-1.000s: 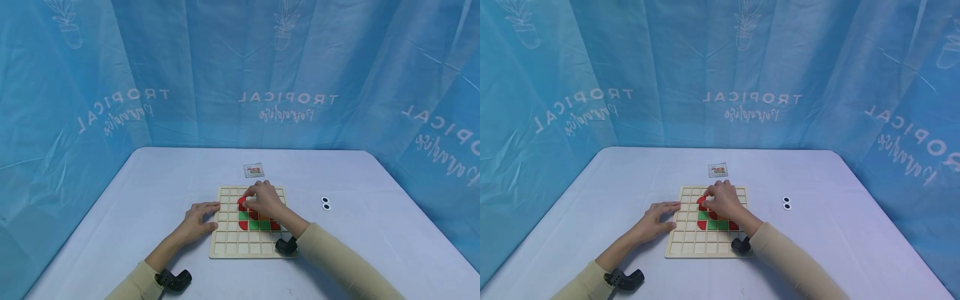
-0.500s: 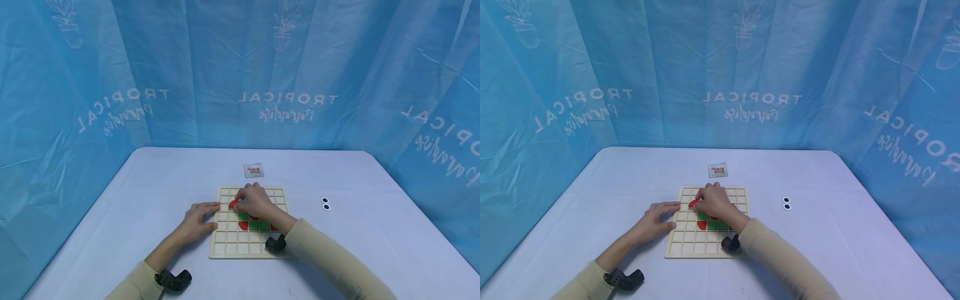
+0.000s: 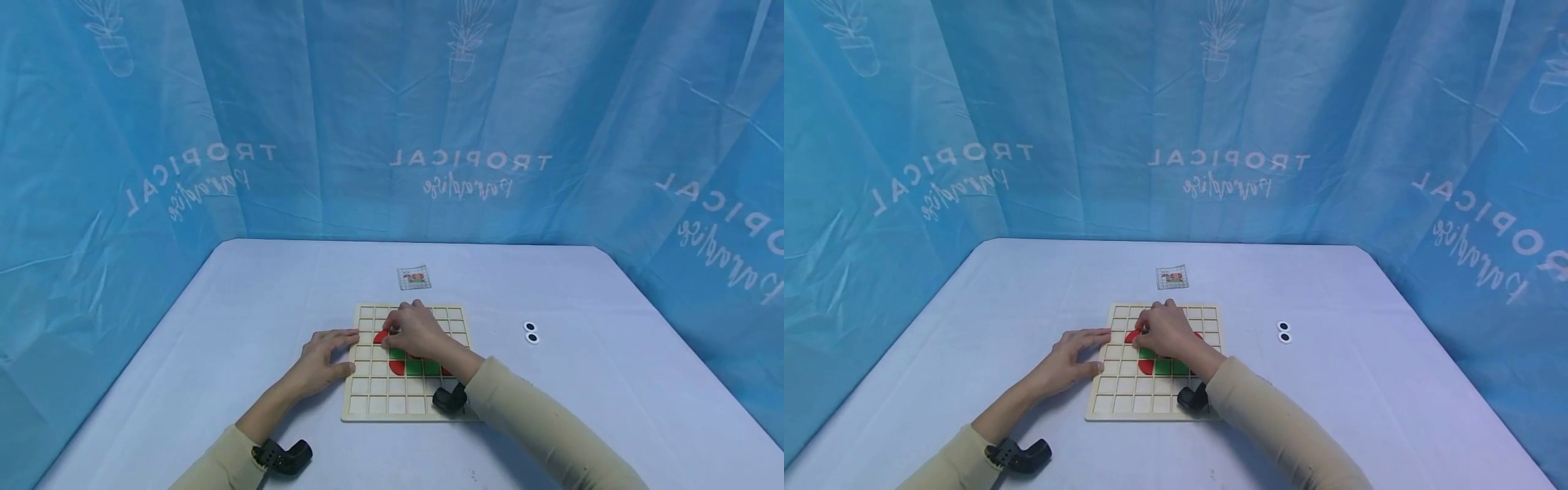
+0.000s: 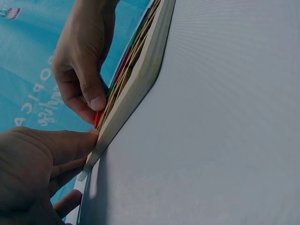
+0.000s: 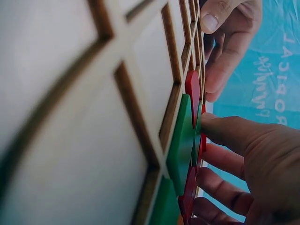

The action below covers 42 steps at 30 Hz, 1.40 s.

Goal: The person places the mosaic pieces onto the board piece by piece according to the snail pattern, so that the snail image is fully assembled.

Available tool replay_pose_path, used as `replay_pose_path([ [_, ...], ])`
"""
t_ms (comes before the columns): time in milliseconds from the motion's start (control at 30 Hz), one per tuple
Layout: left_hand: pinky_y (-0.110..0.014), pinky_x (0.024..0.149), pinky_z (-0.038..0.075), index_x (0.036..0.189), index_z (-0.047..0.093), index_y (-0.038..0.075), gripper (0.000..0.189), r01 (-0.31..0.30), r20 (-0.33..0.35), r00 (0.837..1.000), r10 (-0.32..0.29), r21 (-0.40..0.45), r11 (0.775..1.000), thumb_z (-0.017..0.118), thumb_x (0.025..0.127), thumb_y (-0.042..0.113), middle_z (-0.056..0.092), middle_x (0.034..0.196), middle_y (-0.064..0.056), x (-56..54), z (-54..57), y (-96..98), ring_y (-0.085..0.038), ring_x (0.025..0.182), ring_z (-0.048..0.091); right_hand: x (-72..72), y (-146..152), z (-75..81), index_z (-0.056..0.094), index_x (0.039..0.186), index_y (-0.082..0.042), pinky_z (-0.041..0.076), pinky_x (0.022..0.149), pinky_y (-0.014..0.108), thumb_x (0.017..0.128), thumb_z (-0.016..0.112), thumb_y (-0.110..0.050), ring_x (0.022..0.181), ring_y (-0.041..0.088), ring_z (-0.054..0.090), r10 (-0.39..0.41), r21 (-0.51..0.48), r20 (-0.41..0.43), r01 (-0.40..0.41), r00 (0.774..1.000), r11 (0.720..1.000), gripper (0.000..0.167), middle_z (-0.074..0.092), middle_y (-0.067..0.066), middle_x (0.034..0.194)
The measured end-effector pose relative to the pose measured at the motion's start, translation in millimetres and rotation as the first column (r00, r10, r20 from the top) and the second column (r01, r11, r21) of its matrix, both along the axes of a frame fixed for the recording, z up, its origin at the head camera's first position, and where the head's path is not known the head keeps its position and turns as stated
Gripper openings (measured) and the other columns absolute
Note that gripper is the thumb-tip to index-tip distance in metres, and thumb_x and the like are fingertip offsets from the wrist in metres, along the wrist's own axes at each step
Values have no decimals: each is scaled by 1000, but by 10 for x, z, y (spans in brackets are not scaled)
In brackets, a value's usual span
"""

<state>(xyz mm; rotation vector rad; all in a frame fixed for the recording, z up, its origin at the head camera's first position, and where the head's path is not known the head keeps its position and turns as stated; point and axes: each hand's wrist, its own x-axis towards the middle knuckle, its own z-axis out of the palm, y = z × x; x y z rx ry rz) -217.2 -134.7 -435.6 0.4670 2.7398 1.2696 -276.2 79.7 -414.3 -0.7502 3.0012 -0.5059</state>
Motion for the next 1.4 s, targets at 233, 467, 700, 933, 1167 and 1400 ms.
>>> replay_pose_path([
  [233, -59, 111, 14, 130, 56, 7, 52, 2, 0, 1000, -2, 10, 1000, 71, 80, 11, 47, 144, -3, -8, -14, 6, -30, 134, 29, -2, 14, -22, 72, 95, -22, 37, 71, 27, 78, 74, -39, 82, 13, 46, 18, 23, -44, -17, 999, 1000, 24, 64, -5, 89],
  [467, -59, 110, 15, 129, 57, 6, 51, -3, -15, 1000, 3, 16, 1000, 71, 80, 10, 48, 143, -4, 0, -12, 6, -31, 133, 31, 66, 132, 146, 71, 102, -18, 40, 73, 31, 81, 72, -35, 87, 17, 45, -31, -76, -25, 29, 999, 997, 27, 62, 1, 95],
  [700, -58, 110, 16, 129, 57, 6, 52, -6, -28, 1000, 7, 5, 1000, 71, 79, 10, 48, 143, -5, 1, -9, 5, -31, 133, 32, 118, 636, 317, 72, 102, -16, 46, 77, 35, 76, 76, -31, 95, 19, 46, -219, -161, -32, 211, 975, 964, 30, 63, 2, 99],
  [933, -60, 110, 16, 128, 58, 7, 51, -11, -23, 1000, 11, 5, 1000, 71, 79, 10, 49, 142, -4, -1, -10, 4, -31, 132, 32, 221, 1400, 290, 71, 105, -10, 43, 74, 34, 78, 75, -28, 94, 23, 48, -320, -171, -35, 310, 947, 935, 32, 63, 8, 99],
  [1167, -59, 110, 17, 128, 58, 7, 52, -26, -26, 999, 26, -5, 1000, 72, 79, 10, 50, 142, -4, 2, -24, 11, -31, 132, 33, 358, 1977, 141, 69, 106, -4, 42, 70, 32, 79, 74, -25, 94, 28, 49, -402, -155, -48, 391, 914, 907, 35, 62, 14, 100],
  [1400, -58, 111, 16, 128, 58, 6, 52, -33, -23, 999, 33, 6, 999, 72, 78, 10, 50, 142, -4, 0, -33, 20, -30, 132, 33, 413, 2273, 0, 69, 105, -4, 40, 66, 30, 80, 72, -26, 95, 29, 47, -455, -130, -9, 450, 891, 884, 34, 62, 15, 100],
])
